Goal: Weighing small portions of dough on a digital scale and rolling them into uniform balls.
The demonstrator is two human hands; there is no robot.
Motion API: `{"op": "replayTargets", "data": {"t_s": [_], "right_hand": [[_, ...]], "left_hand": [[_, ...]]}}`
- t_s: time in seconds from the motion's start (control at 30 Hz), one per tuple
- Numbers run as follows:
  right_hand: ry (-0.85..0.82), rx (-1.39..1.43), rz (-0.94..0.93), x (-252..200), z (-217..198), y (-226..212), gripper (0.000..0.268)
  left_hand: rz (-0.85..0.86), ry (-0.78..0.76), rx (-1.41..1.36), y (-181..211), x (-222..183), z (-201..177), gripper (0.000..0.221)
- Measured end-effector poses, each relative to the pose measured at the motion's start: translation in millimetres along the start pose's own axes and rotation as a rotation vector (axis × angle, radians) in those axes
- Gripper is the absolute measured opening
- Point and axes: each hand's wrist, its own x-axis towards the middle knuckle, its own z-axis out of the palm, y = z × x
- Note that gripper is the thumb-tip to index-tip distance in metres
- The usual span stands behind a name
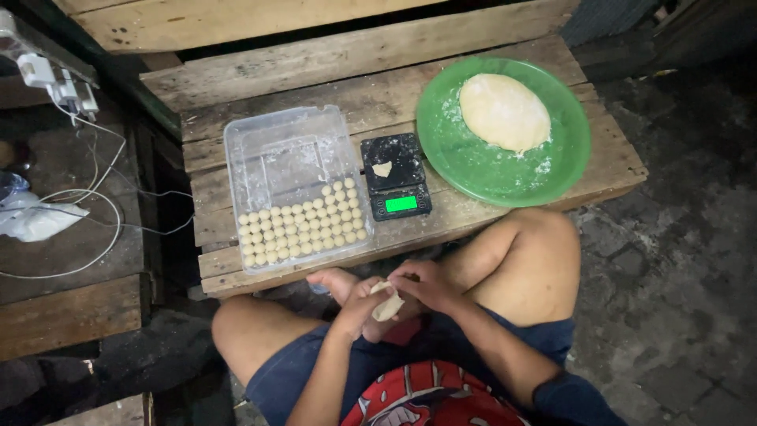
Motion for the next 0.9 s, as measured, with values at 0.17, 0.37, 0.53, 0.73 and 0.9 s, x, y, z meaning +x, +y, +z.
{"op": "replayTargets", "data": {"t_s": [0.17,0.37,0.53,0.73,0.9], "right_hand": [[-0.036,0.019,-0.044,2.7,-1.4,9.3,0.023],[-0.045,-0.058,-0.114,-6.5,-8.1,-16.1,0.03],[-0.046,-0.103,-0.087,-6.4,-7.6,-13.4,0.022],[-0.022,-0.152,-0.058,-4.6,-7.5,-8.8,0.02],[-0.008,-0.022,0.028,-4.6,-4.1,-4.1,0.025]], "left_hand": [[-0.016,0.029,-0.016,18.8,-9.7,14.2,0.014],[-0.038,0.082,0.007,27.7,-14.2,21.0,0.017],[0.017,0.021,0.119,16.7,-7.7,11.8,0.015],[0.047,0.028,0.176,20.0,-9.7,16.2,0.024],[0.084,0.023,0.212,15.1,-4.8,11.9,0.029]]}}
